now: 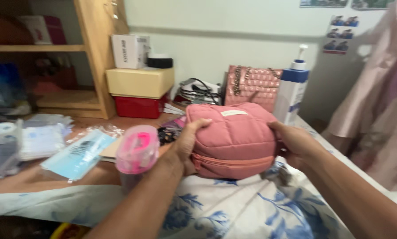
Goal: The person organizes a cluttered desk by picking up small items and placing them into a pink cosmetic bag and on a wooden shelf. They handle a lotion bottle, a hairbrush, a trophy, and a game controller, moving each to a designated spot. The person also stacks books and papers on the desk.
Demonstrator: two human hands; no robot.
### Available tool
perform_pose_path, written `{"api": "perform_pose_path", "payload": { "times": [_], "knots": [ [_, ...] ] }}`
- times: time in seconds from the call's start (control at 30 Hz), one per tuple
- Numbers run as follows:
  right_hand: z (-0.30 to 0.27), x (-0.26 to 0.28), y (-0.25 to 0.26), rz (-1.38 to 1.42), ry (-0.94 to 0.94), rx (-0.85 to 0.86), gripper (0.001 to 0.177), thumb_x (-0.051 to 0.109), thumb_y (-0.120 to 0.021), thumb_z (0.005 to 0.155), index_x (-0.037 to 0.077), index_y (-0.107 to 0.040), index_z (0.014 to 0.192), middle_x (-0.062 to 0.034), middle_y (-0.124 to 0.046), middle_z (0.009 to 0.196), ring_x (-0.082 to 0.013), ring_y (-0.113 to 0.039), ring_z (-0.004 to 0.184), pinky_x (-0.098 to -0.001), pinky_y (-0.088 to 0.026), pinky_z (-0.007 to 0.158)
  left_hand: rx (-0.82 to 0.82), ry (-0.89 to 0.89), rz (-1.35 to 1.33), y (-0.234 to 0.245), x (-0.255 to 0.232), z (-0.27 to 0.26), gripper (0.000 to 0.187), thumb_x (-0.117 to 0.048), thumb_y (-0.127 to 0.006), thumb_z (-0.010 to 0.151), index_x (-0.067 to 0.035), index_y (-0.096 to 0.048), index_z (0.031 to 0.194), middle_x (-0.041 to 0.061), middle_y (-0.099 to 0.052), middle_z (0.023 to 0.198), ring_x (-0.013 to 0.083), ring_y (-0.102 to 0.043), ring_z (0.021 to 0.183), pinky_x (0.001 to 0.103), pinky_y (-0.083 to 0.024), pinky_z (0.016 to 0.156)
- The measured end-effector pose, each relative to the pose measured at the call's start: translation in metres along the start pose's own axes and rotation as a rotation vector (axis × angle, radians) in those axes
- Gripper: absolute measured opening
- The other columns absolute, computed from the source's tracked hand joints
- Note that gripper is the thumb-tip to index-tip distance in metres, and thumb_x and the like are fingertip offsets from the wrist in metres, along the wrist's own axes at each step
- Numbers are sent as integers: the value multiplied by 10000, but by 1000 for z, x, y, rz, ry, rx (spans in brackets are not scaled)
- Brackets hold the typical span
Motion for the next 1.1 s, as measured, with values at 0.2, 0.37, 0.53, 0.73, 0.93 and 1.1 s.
{"api": "perform_pose_path", "payload": {
  "times": [0.2, 0.37, 0.53, 0.73, 0.93, 1.1],
  "knots": [
    [-26, 9, -14, 115, -94, -24, 313, 343, -664, 941, 57, -635, 1066, -94, -584, 986, -240, -555, 899, -490, -491, 823, 10, -37, -47, -6, -8, -17, 737, -412, -670, 797, -43, -529, 1419, 242, -688, 1293, 357, -712, 1105, 530, -592, 936],
    [-54, 20, -33, 422, -78, 15, 395, 295, -654, 895, 39, -610, 1193, -155, -690, 1215, -303, -659, 1189, -571, -510, 1031, 13, -398, 12, -19, -19, -50, 652, -165, -681, 766, -35, -516, 1383, 187, -681, 1165, 329, -714, 1025, 490, -637, 842],
    [-51, 28, -37, 656, 94, 224, 498, 280, -752, 902, 83, -585, 1328, -75, -632, 1327, -219, -628, 1247, -437, -473, 1067, 126, -501, 43, -11, -27, -53, 556, -105, -692, 789, 47, -579, 1312, 163, -695, 1113, 268, -705, 997, 430, -628, 853],
    [-71, 30, -44, 595, -37, 177, 524, 449, -656, 885, 138, -620, 1305, -85, -697, 1285, -240, -677, 1152, -500, -534, 991, 74, -490, 57, 4, -34, -47, 505, -120, -694, 775, 30, -644, 1254, 145, -726, 1094, 216, -726, 956, 346, -613, 857],
    [-73, 30, -37, 493, -48, 294, 567, 438, -648, 879, 104, -616, 1336, -111, -704, 1269, -249, -686, 1116, -491, -556, 954, 45, -299, -89, 5, -21, -48, 533, -183, -703, 784, 16, -621, 1272, 161, -740, 1111, 255, -747, 963, 380, -629, 876],
    [-82, 15, -26, 491, -148, 202, 577, 431, -658, 872, 73, -626, 1323, -142, -710, 1270, -263, -692, 1110, -459, -556, 965, 43, -230, 5, -2, -10, -60, 593, -246, -749, 797, 54, -635, 1296, 179, -753, 1097, 258, -754, 914, 387, -632, 830]
  ]
}}
Point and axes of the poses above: each hand's wrist, its own z-axis towards the middle knuckle, its own y-axis out of the back of the hand, x = y × z, the point moved 2 cm from there along z, towards the middle knuckle
